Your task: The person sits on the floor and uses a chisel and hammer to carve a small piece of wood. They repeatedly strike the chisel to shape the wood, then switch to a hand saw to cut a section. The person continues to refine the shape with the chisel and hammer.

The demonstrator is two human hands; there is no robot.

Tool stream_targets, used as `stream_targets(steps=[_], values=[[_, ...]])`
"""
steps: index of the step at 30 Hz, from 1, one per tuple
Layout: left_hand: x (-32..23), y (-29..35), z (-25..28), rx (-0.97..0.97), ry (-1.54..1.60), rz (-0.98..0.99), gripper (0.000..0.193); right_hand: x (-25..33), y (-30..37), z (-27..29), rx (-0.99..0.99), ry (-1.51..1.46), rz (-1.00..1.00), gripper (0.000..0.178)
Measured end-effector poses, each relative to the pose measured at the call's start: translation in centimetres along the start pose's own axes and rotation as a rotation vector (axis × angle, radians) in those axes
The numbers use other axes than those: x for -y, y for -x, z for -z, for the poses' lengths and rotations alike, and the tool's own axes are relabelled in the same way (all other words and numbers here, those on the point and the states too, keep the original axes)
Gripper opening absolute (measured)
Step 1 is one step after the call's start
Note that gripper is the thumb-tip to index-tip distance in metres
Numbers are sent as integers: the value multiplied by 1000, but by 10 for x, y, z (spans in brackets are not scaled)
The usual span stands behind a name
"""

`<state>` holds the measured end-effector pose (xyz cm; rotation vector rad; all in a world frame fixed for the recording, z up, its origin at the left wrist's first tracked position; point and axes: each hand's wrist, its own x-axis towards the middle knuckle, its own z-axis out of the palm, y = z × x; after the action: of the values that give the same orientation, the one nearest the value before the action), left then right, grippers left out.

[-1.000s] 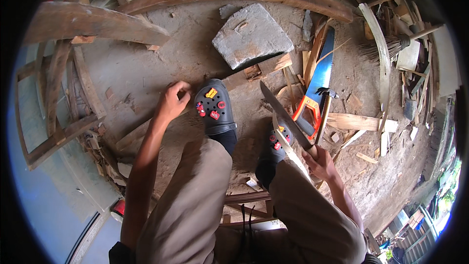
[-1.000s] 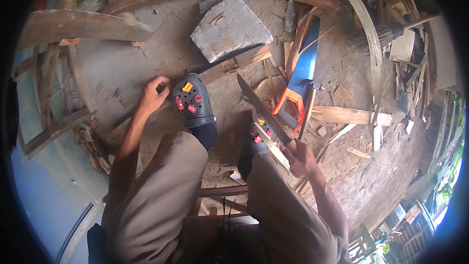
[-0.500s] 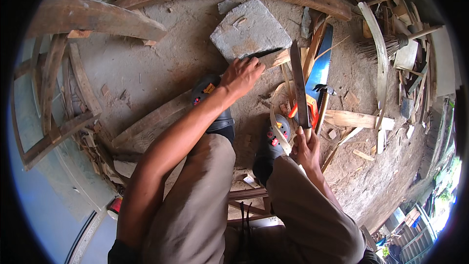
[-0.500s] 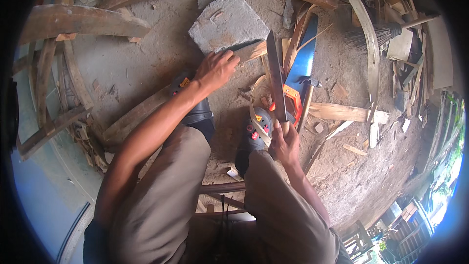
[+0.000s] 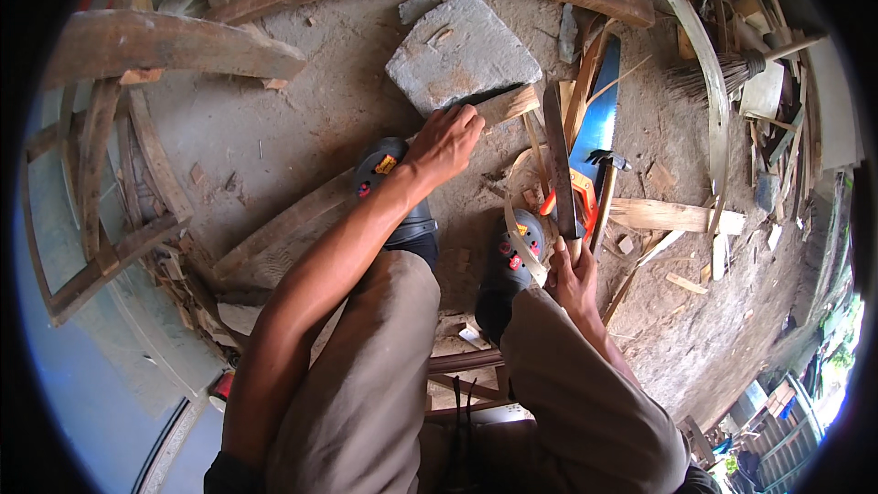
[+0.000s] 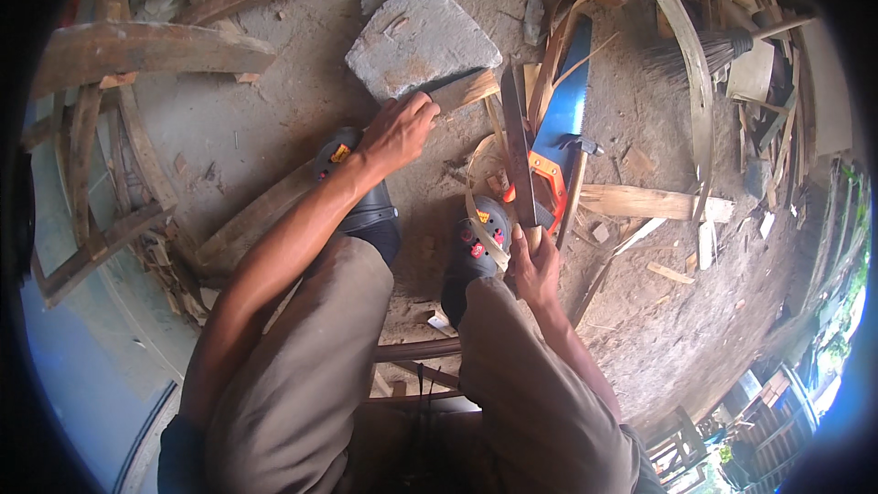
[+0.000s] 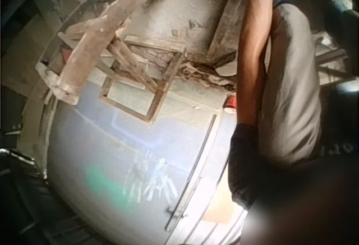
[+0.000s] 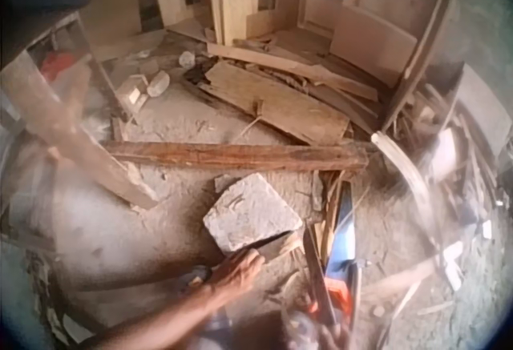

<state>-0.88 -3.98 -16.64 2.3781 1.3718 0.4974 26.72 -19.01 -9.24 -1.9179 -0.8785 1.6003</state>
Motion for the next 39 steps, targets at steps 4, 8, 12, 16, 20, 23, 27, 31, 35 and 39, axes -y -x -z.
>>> stream_targets(steps=[4, 8, 12, 16, 20, 23, 27, 31, 35, 39], values=[[1, -3, -2, 13, 30, 50, 20, 4, -4, -2, 5, 17, 44, 32], [-5, -5, -6, -19, 3, 83, 21, 9, -4, -6, 37, 32, 59, 34], [-23, 16, 2, -16, 41, 37, 20, 10, -5, -9, 22, 79, 62, 35], [-27, 36, 31, -235, 344, 133, 15, 4, -6, -7, -34, 166, 69, 36], [-15, 35, 61, -440, 444, 407, 16, -5, -8, -4, -42, 144, 118, 38], [-3, 24, 68, -554, 232, 469, 44, -9, -9, -3, -54, 146, 75, 39], [-1, 18, 54, -162, 134, 329, 56, -12, -11, -5, -60, 224, 95, 40], [2, 14, 40, 1, 56, 284, 41, -15, -12, -7, -31, 228, 147, 37], [5, 7, 36, 84, -7, 276, 37, -17, -10, -7, 6, 243, 183, 32], [2, 4, 36, 116, -26, 300, 39, -12, -5, -7, -14, 343, 220, 32]])
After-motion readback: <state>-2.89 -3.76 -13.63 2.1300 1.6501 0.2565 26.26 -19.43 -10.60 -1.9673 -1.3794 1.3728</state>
